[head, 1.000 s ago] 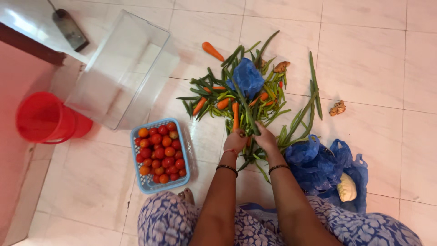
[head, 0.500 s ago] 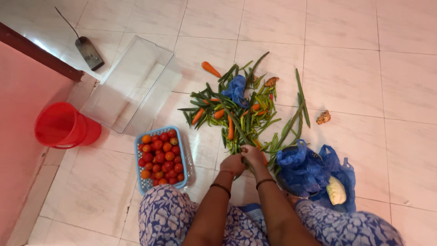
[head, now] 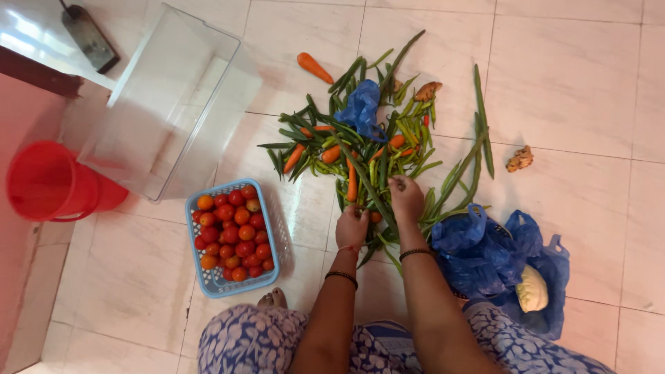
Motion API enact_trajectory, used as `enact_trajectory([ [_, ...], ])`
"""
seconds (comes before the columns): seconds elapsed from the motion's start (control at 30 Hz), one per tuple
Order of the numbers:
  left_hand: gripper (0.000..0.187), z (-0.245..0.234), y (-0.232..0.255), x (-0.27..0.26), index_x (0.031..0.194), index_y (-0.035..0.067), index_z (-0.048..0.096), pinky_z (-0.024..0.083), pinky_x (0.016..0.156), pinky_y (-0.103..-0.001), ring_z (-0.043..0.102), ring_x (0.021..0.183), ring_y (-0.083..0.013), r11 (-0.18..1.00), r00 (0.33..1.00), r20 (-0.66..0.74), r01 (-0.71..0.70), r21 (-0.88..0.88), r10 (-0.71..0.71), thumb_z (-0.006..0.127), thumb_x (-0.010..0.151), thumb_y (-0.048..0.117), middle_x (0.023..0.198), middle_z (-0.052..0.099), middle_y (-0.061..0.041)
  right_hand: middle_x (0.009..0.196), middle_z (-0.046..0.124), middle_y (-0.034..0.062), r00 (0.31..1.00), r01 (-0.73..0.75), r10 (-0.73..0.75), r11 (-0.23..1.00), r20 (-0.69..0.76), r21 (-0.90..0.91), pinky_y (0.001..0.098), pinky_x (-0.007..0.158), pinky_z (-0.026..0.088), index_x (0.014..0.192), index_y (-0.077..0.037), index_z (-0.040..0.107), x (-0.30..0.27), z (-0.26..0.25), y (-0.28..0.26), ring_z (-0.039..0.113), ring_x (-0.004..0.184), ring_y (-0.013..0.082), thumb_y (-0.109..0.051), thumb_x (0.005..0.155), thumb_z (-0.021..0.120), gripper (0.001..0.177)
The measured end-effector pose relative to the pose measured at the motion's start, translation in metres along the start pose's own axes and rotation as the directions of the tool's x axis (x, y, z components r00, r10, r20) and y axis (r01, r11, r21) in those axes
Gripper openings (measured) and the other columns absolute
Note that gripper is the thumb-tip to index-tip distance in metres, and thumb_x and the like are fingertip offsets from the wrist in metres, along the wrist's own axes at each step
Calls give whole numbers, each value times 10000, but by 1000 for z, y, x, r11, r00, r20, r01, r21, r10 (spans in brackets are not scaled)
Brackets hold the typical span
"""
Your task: The person sits on the floor and sorts vegetables, placing tomatoes into a blue basket, long beans into a clear plastic container, and carrots into a blue plastic bag. Green chilies are placed into a metal bowl.
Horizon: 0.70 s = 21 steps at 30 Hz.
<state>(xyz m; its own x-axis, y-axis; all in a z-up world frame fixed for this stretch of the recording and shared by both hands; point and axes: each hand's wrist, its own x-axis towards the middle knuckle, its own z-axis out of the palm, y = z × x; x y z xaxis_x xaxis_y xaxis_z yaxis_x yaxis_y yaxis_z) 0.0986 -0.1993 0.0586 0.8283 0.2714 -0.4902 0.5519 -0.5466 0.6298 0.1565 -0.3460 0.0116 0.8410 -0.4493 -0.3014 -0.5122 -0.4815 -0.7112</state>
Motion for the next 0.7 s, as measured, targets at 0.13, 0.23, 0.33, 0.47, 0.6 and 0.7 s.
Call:
enact_trajectory([
  [0.13, 363, 14, 5, 22, 1083, 70, 691, 574, 818, -426, 701, 933, -311, 994, 992, -69, -101, 36, 103, 779, 837, 324, 1062, 708, -121, 1090, 759, 73, 982, 152, -133, 979, 135, -136, 412, 770, 580, 1230, -127, 700, 7, 5, -36, 729, 897, 261, -285, 865, 781, 406],
  [0.23, 364, 24, 0, 31, 1087, 65, 683, 572, 827, -435, 687, 974, -327, 982, 987, -45, -150, 112, 156, 782, 808, 276, 1100, 694, -130, 1134, 745, 73, 944, 299, -273, 945, 183, -134, 407, 765, 588, 1194, -136, 721, -8, 19, -47, 734, 922, 250, -211, 897, 727, 307],
  [0.33, 280, 27, -13, 32, 1084, 74, 706, 558, 834, -453, 677, 1009, -351, 990, 993, -32, -110, 94, 113, 728, 876, 260, 1118, 709, -143, 1131, 746, 77, 904, 388, -344, 910, 253, -147, 414, 779, 586, 1173, -158, 754, -29, 33, -52, 723, 931, 274, -182, 932, 697, 249],
  [0.47, 284, 18, -25, 40, 1077, 96, 751, 549, 882, -420, 701, 1012, -329, 980, 986, 53, 162, -116, -157, 703, 891, 306, 1092, 755, -145, 1147, 768, 24, 847, 396, -337, 916, 411, -64, 401, 774, 601, 1229, -194, 739, -40, 37, -60, 750, 945, 229, -168, 995, 604, 271],
  [0.6, 307, 20, -35, 39, 1064, 86, 770, 566, 874, -395, 745, 985, -303, 965, 985, -60, 145, -219, -161, 666, 896, 321, 1061, 782, -144, 1147, 749, 84, 940, 342, -341, 929, 30, -143, 421, 773, 598, 1184, -158, 760, -40, 21, -33, 724, 918, 288, -161, 1007, 635, 217],
  [0.7, 396, 20, -31, 46, 1089, 57, 750, 559, 875, -390, 741, 990, -296, 927, 978, -66, 163, -337, -196, 681, 911, 404, 1058, 784, -144, 1121, 740, 95, 944, 211, -226, 974, -239, -84, 401, 794, 595, 1130, -124, 744, -16, -6, 4, 737, 900, 256, -127, 975, 667, 173],
])
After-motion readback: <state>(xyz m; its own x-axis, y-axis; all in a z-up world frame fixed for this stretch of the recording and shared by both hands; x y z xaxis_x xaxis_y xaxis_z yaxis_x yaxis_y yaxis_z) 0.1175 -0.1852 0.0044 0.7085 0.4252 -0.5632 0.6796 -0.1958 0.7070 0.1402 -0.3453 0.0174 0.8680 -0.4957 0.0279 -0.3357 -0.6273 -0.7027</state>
